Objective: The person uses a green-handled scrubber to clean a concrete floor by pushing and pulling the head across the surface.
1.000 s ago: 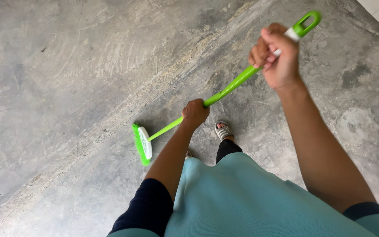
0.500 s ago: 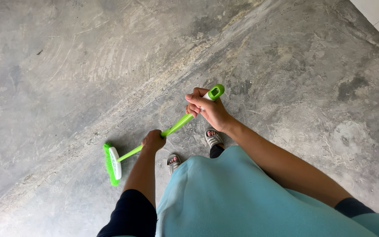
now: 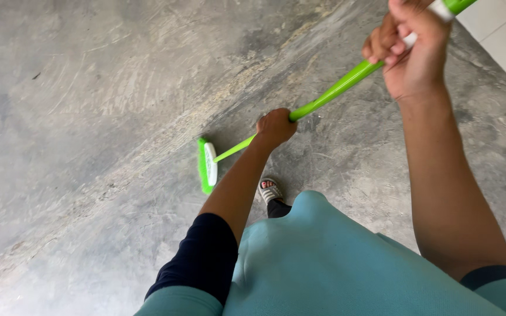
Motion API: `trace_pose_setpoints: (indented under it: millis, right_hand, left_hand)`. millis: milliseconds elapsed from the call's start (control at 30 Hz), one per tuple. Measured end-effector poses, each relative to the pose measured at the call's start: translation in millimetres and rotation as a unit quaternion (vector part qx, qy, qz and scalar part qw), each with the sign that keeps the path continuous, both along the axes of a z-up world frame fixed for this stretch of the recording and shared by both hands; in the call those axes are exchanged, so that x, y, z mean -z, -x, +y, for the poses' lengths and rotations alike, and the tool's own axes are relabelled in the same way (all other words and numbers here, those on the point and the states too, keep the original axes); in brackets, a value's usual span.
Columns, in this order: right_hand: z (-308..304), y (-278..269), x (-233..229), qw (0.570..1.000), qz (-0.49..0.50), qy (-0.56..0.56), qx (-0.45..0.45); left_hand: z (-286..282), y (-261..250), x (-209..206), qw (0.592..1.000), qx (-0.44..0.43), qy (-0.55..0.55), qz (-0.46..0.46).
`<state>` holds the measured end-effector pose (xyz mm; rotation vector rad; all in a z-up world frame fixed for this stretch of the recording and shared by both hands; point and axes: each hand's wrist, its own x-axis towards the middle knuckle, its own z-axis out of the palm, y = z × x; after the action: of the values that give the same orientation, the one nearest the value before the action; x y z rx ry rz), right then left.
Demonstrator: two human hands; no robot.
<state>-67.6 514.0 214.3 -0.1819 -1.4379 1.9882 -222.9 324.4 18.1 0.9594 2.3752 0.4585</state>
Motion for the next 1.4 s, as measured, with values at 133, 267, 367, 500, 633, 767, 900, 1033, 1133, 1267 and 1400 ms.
trace_pose_setpoints:
  millis: [133,267,367,500,633,767,900,1033,1133,1267,1400]
  right_hand:
    - [31.3,-7.3,1.8,1.0,0.028,0.006,-0.001]
    - [22.8,13.3,18.8,1.0,0.017,0.018,0.007]
    - [-6.2,35.8,40.1,0.999,0.019,0.027,-0.006]
    - [-59.0,61.3,66.5,0.996,-0.01,0.074,-0.052]
    - [-102.1,88.8,79.0,0.992,-0.024,0.081,-0.089]
    - [-108.6,95.5,78.7,0.984,-0.019,0.121,-0.131]
    - [-93.3,103.0,84.2,0.987,-0.037,0.118,-0.098]
    - [-57.3,94.8,76.4,0.99,-0.067,0.112,-0.052]
    - [-26.8,89.2,51.8,0.995,-0.034,0.094,-0.023]
    - [11.4,82.4,3.6,1.0,-0.016,0.026,0.006]
    - [17.1,81.9,-22.2,0.999,0.007,-0.034,-0.008]
  left_hand:
    - [37.9,-7.3,1.9,1.0,0.013,-0.014,0.001]
    - [20.4,-0.8,21.6,0.999,-0.034,-0.01,-0.005]
    - [-21.2,4.1,39.8,0.995,-0.097,0.003,-0.001]
    - [-88.9,25.4,57.8,0.989,-0.144,0.036,-0.004]
    - [-146.1,49.5,69.5,0.986,-0.158,0.032,0.036]
    - [-157.9,65.3,82.5,0.986,-0.158,0.043,0.044]
    - [-138.5,75.3,94.6,0.99,-0.123,0.065,0.032]
    - [-95.4,76.5,84.8,0.992,-0.042,0.121,-0.003]
    - [-55.6,71.6,56.1,0.996,0.01,0.088,-0.013]
    - [0.6,66.2,9.0,0.999,0.025,0.027,-0.032]
    - [25.3,65.1,-21.1,0.998,-0.004,-0.012,-0.061]
